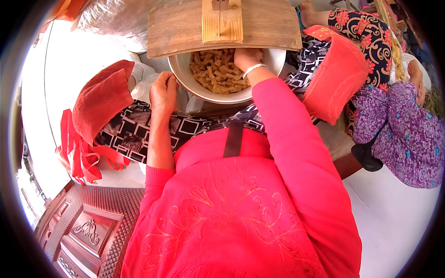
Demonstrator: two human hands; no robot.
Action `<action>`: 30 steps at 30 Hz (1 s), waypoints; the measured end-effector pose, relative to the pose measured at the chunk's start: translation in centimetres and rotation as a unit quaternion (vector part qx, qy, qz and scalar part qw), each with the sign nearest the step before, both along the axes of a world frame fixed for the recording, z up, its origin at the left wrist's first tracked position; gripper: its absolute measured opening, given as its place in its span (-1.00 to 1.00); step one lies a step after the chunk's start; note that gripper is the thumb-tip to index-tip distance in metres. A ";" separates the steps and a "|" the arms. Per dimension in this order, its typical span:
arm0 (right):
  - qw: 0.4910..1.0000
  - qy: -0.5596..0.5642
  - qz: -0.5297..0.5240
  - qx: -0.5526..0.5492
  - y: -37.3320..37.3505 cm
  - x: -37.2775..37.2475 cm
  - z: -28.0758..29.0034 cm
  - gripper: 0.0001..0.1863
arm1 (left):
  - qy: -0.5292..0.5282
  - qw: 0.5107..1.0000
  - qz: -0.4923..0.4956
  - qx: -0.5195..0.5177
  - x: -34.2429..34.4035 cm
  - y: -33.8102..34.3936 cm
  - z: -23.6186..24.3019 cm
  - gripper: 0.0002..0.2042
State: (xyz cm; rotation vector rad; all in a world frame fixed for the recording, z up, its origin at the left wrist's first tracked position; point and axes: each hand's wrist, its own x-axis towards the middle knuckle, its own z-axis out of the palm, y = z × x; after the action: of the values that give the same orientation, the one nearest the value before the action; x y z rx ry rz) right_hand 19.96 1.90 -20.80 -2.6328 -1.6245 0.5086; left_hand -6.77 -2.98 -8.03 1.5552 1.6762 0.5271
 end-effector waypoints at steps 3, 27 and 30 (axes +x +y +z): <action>0.985 0.019 0.122 -0.119 -0.2 -1.5 1.9 -0.57 | 0.046 0.998 0.009 0.036 -0.1 -0.3 0.1 -0.79; 0.953 0.032 0.227 0.196 -18.8 5.2 35.3 -0.88 | -0.351 0.917 0.051 0.180 -6.2 -3.9 13.2 -0.68; 0.943 0.124 0.229 0.208 -20.0 6.8 34.5 -0.89 | -0.098 0.978 0.052 0.175 -5.6 -4.0 12.1 -0.71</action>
State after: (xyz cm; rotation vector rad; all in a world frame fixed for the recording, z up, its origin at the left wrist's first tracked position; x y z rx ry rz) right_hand 26.72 -18.07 13.66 -1.8169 -1.9916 0.4185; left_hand -12.34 -6.97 4.06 1.6014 1.5782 1.0423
